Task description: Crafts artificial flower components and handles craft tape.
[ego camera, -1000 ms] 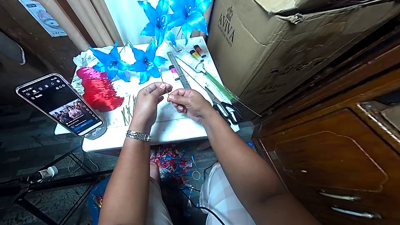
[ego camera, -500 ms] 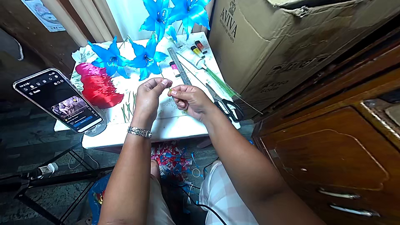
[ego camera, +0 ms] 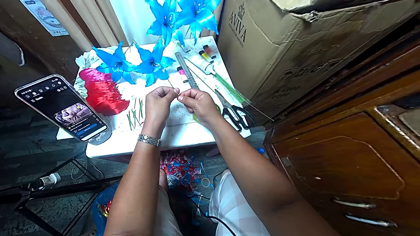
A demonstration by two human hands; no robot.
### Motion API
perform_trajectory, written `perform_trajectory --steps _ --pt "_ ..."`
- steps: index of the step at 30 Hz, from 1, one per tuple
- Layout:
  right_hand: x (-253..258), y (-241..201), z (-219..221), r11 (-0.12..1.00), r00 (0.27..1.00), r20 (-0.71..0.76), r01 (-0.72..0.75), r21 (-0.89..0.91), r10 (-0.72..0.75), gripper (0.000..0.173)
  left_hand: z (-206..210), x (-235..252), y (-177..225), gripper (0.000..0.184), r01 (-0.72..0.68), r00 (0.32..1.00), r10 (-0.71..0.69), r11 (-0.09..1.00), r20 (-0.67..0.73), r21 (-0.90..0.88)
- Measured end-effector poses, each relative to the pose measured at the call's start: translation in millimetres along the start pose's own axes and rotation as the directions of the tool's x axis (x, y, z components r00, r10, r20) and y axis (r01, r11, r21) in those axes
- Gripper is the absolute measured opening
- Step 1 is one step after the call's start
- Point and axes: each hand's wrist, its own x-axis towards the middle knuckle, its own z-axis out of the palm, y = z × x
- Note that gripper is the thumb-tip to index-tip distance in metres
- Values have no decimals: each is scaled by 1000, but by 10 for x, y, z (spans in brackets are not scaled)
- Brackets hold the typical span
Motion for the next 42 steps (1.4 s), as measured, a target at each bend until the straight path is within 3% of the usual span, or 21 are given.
perform_trajectory --steps 6,10,13,15,21,23,29,37,42 --pt "-5 -47 -43 953 975 139 -204 223 176 13 -64 11 -4 17 -26 986 33 999 163 -40" --pt "8 0 -25 985 992 72 -112 128 104 7 -40 1 -10 15 -17 984 22 999 174 -31" --pt "14 34 -11 1000 1000 23 7 -3 -7 3 -5 -4 -10 3 -15 996 19 999 91 -45" --pt "13 41 -11 998 999 10 36 -58 -36 4 1 2 -10 6 -5 1000 6 999 30 -33" --pt "11 -4 -56 982 990 73 -128 137 119 8 -37 31 0 8 5 999 -3 999 43 -49" --pt "15 17 -56 983 994 41 -105 149 100 7 -31 33 -7 8 30 997 -24 996 73 -79" --pt "3 69 -33 983 990 -58 119 -136 -128 3 42 15 -9 6 108 994 -107 990 14 -94" --pt "-10 65 -44 932 974 -70 183 -314 -215 7 35 32 3 4 114 994 -113 990 12 -80" --pt "14 50 -59 957 989 -54 120 -262 -139 12 17 57 -24 6 60 998 -59 997 33 -51"
